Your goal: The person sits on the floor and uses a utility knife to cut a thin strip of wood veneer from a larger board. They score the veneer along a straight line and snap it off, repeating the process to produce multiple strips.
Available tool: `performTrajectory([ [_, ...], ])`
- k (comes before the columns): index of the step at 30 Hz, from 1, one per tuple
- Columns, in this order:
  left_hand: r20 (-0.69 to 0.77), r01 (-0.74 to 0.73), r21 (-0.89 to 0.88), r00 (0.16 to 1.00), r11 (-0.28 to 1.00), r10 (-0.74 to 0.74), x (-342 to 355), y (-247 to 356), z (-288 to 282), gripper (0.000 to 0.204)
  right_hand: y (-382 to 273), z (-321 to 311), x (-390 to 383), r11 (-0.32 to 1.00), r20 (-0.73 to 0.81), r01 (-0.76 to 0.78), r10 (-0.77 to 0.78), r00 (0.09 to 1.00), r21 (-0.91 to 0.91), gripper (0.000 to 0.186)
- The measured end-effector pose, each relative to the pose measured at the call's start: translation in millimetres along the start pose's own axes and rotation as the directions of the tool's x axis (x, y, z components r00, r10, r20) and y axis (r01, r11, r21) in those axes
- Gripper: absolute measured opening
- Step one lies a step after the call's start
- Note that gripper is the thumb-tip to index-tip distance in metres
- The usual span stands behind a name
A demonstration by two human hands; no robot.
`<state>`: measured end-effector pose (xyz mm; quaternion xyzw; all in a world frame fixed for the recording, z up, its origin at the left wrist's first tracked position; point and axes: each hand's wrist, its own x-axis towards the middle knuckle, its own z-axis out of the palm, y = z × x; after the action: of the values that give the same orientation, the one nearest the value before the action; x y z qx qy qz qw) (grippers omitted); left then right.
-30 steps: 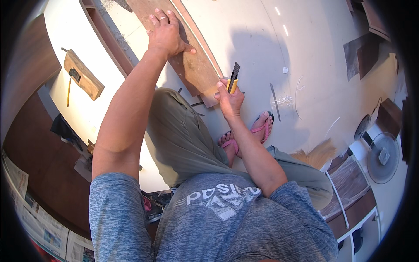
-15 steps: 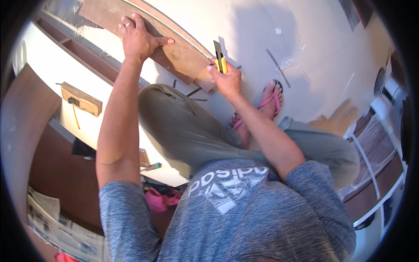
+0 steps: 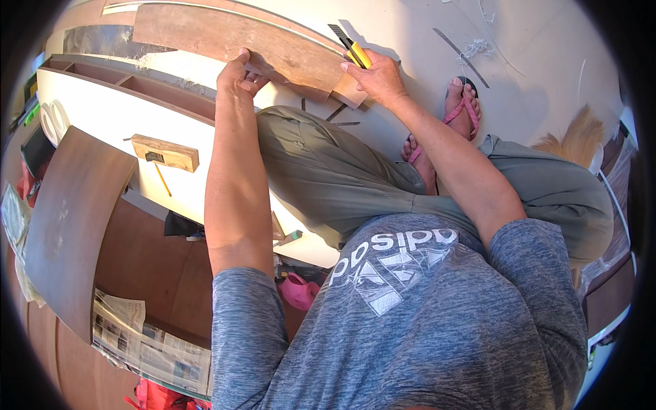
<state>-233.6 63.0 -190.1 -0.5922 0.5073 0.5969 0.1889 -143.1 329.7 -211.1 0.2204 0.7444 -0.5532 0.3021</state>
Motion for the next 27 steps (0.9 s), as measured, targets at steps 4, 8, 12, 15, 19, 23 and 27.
performTrajectory([
  [4, -0.008, 0.062, -0.087, 0.998, 0.994, -0.063, 18, -4, -11, 0.036, -10, -2, -6, 1.000, 0.004, -0.014, 0.014, 1.000, -0.005, 0.040],
  [8, 0.006, 0.083, -0.059, 0.997, 0.995, -0.083, 12, -2, -11, 0.036, -3, 0, -3, 0.998, -0.012, 0.061, -0.061, 0.998, -0.004, 0.041],
  [12, 0.029, 0.088, -0.159, 0.996, 0.983, -0.084, 11, -4, -12, 0.036, -9, -4, -6, 0.999, 0.005, 0.005, -0.005, 1.000, -0.034, 0.041],
  [15, 0.033, 0.091, -0.105, 0.996, 0.990, -0.088, 13, -2, -14, 0.036, -3, -3, -4, 1.000, 0.002, 0.016, -0.016, 1.000, -0.016, 0.040],
  [19, 0.034, 0.071, -0.093, 0.997, 0.993, -0.068, 10, -3, -14, 0.038, -2, -2, -2, 0.999, -0.008, 0.028, -0.028, 1.000, -0.043, 0.040],
  [23, 0.038, 0.064, -0.089, 0.997, 0.994, -0.061, 7, -3, -12, 0.042, 1, 1, -2, 0.999, -0.028, 0.042, -0.042, 0.999, 0.008, 0.039],
  [27, 0.069, 0.065, -0.111, 0.996, 0.992, -0.057, 14, -4, -17, 0.042, -1, -1, -2, 0.999, -0.021, 0.035, -0.036, 0.999, -0.037, 0.038],
])
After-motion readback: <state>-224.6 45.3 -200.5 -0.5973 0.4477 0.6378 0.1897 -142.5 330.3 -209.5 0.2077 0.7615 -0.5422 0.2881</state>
